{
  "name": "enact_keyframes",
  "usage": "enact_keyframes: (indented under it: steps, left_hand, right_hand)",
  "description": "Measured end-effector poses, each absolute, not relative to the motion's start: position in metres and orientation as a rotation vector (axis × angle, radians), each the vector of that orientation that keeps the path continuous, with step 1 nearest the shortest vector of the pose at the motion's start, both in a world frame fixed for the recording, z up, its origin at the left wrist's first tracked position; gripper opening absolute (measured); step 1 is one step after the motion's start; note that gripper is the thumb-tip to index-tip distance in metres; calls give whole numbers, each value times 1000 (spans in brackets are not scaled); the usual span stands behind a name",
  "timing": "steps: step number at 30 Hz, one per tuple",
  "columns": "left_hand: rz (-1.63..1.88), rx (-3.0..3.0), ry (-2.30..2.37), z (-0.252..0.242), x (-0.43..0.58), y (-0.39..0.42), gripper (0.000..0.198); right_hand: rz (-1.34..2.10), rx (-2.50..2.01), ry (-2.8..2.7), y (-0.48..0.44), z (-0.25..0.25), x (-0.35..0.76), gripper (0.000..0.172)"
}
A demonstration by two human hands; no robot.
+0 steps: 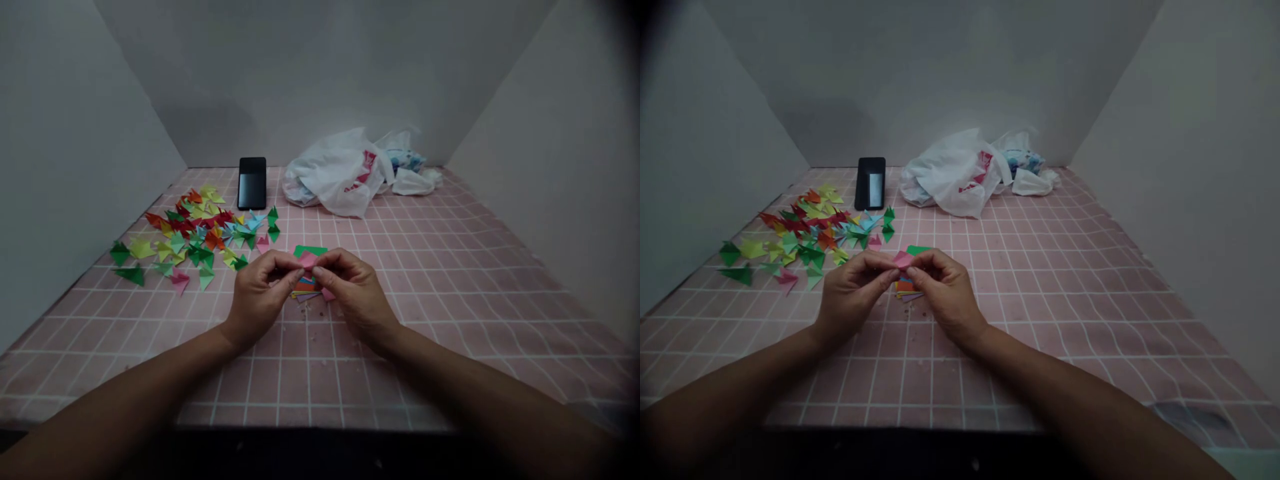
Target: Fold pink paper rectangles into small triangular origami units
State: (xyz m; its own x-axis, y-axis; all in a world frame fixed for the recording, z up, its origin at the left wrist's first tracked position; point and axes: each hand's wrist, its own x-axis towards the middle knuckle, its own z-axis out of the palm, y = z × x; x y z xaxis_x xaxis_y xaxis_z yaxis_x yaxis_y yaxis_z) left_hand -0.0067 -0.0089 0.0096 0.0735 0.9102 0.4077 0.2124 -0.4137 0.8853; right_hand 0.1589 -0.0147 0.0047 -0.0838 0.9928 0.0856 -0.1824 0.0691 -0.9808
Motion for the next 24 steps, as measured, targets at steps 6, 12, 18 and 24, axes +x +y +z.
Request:
enact_keyframes:
  steps: [6,12,18,24]
  left_hand:
    - [1421,1815,1126,7,-7,-11,5]
    - [1413,1771,1128,7,-5,-13,6]
    - [1396,1575,1141,6,-2,-13,5]
    - [1409,1559,1175,5,-1,-14,4]
  right_hand:
    - [1277,-943,-1158,-16,2,156,12]
    - [1247,-970,-1160,-17,3,156,10]
    - [1238,-968,-1150,-17,-1,155,11]
    - [1225,-962,-1157,-16,-4,156,11]
